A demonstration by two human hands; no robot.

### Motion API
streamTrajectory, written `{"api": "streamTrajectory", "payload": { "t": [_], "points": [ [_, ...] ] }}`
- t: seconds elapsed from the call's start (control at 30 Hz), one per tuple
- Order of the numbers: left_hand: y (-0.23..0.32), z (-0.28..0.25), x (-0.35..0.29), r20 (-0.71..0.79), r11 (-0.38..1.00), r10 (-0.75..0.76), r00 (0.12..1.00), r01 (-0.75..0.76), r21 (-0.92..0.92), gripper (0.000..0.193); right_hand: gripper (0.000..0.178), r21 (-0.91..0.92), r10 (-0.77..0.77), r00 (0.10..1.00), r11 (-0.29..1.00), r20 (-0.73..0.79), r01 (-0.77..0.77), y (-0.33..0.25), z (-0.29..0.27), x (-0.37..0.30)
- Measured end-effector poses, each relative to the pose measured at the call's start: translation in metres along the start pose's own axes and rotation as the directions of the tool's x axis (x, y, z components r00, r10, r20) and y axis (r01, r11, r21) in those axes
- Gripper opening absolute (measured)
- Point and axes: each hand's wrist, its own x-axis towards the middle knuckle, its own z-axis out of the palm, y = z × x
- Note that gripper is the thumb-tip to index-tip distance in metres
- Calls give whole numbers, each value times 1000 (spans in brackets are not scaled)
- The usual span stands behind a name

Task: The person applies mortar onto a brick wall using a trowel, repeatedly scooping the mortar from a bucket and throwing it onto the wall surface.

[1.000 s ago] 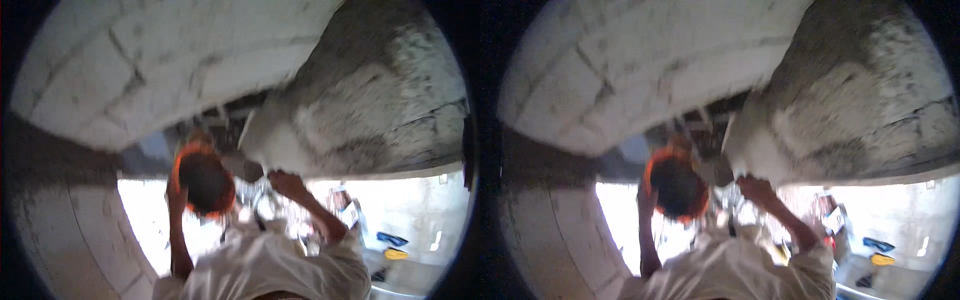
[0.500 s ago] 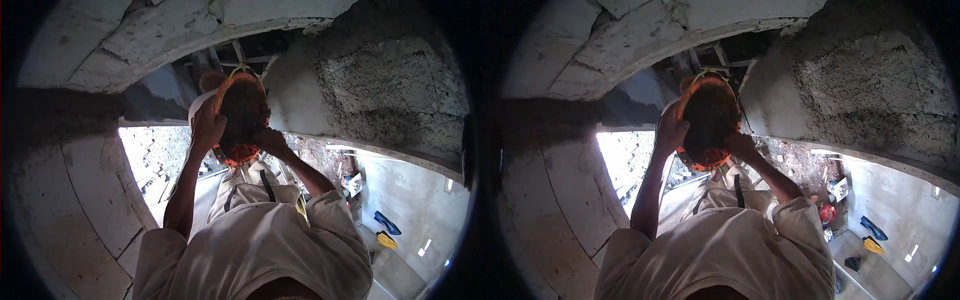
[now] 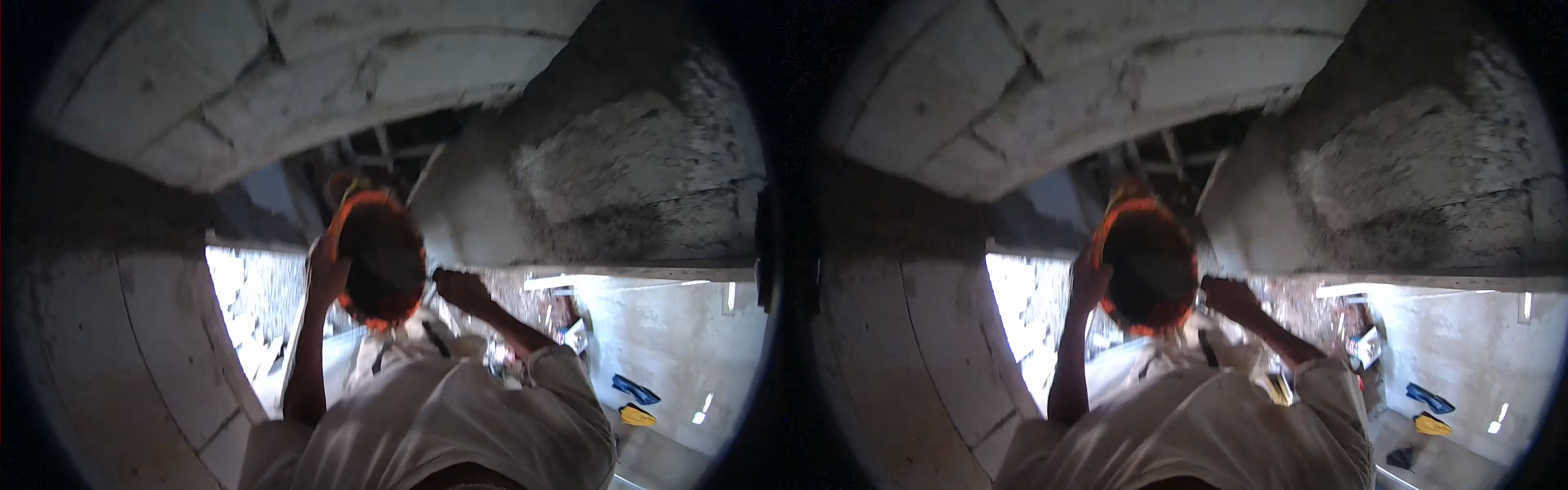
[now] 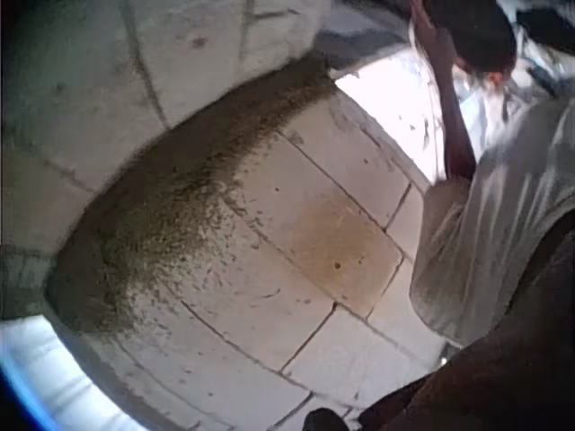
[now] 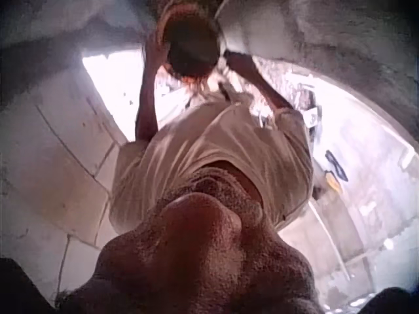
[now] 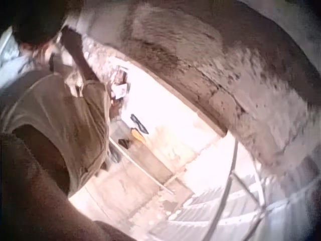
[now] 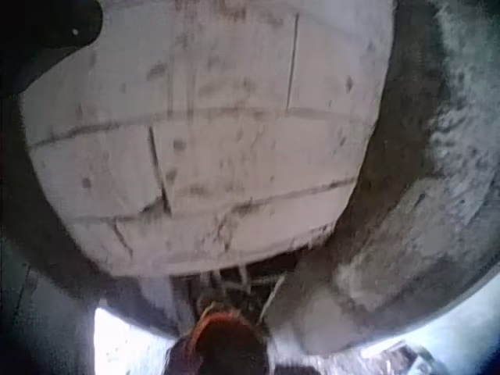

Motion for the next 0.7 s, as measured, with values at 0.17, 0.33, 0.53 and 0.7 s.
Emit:
{"api": "streamTrajectory", "payload": {
  "t": [0.17, 0.33, 0.53, 0.7],
  "points": [
    [-39, -19, -11, -65, 980, 178, 982, -172, 97, 41, 24, 135, 105, 982, 983, 159, -127, -34, -73, 7],
    [-35, -19, -12, -105, 992, -27, 994, 13, -128, 46, 28, -23, -202, 880, 977, -430, 213, -30, -252, -15],
    [-283, -44, -8, -379, 949, 83, 922, 43, 311, 68, 27, -235, -608, 523, 756, -598, 611, -140, -507, -52],
    [-142, -58, -39, -318, 981, -37, 947, 96, 171, 68, 30, -127, -513, 450, 750, -731, 649, -152, -604, -98]
  ]
}}
